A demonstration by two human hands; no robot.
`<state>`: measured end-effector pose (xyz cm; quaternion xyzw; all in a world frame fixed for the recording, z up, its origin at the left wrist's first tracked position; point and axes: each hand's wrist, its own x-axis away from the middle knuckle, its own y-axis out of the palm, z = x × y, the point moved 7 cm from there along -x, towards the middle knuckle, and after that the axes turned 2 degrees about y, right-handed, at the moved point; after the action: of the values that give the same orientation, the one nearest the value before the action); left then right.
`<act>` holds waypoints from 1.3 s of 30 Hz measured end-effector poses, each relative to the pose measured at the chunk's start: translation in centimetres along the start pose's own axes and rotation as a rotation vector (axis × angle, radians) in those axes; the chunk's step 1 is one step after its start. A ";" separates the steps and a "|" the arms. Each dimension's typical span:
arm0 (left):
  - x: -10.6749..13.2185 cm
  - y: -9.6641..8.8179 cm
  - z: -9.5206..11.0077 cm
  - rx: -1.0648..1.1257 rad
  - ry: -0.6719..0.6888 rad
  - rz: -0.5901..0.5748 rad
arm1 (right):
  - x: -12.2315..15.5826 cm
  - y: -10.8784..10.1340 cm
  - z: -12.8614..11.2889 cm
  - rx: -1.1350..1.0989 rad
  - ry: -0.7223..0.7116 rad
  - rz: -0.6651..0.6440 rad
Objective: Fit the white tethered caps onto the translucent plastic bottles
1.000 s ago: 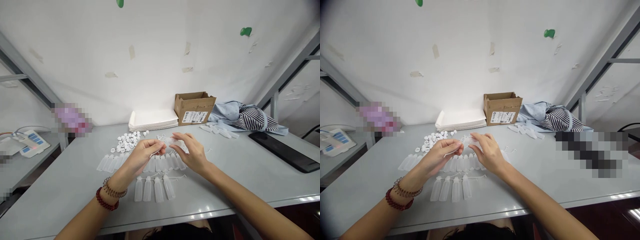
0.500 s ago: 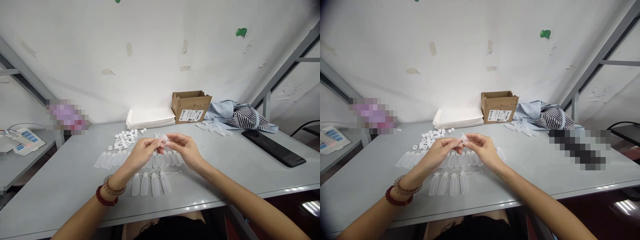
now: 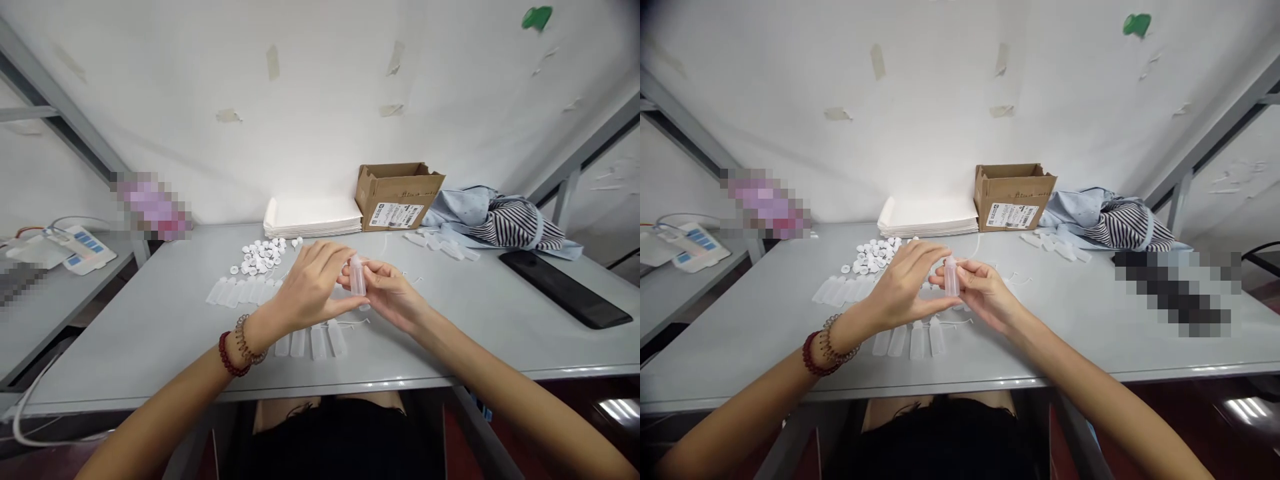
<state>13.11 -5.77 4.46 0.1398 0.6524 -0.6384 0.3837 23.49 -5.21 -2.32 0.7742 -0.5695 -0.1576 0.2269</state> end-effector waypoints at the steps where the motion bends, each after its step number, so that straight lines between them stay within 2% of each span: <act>1: 0.1 0.0 0.3 -0.006 0.012 -0.016 | 0.4 -0.2 0.2 0.013 0.003 0.002; 9: 2.4 1.3 1.8 0.073 -0.071 -0.263 | 4.3 -1.4 1.3 0.305 0.072 0.054; 15: 4.1 2.3 2.6 0.030 -0.135 -0.343 | 5.4 -2.6 1.1 0.340 0.058 0.183; 20: 5.1 3.5 3.1 -0.005 -0.249 -0.393 | 5.4 -3.2 1.6 0.560 0.083 0.222; 22: 5.4 3.9 3.1 -0.020 -0.290 -0.427 | 5.5 -3.3 1.4 0.739 0.019 0.243; 25: 5.6 4.2 3.0 -0.040 -0.317 -0.477 | 5.8 -2.6 0.6 1.069 -0.225 0.245; 28: 5.6 4.2 2.7 -0.054 -0.327 -0.514 | 6.2 -1.4 0.5 1.284 -0.429 0.153; 34: 5.7 3.9 2.5 -0.069 -0.311 -0.549 | 6.4 0.1 1.0 1.594 -0.592 -0.030; 39: 5.6 3.7 2.5 -0.088 -0.287 -0.559 | 6.5 1.1 1.1 1.745 -0.665 -0.091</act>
<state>12.61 -9.32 -1.75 -0.1533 0.6320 -0.7034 0.2870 24.06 -11.82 -2.56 0.6074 -0.4912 0.1038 -0.6157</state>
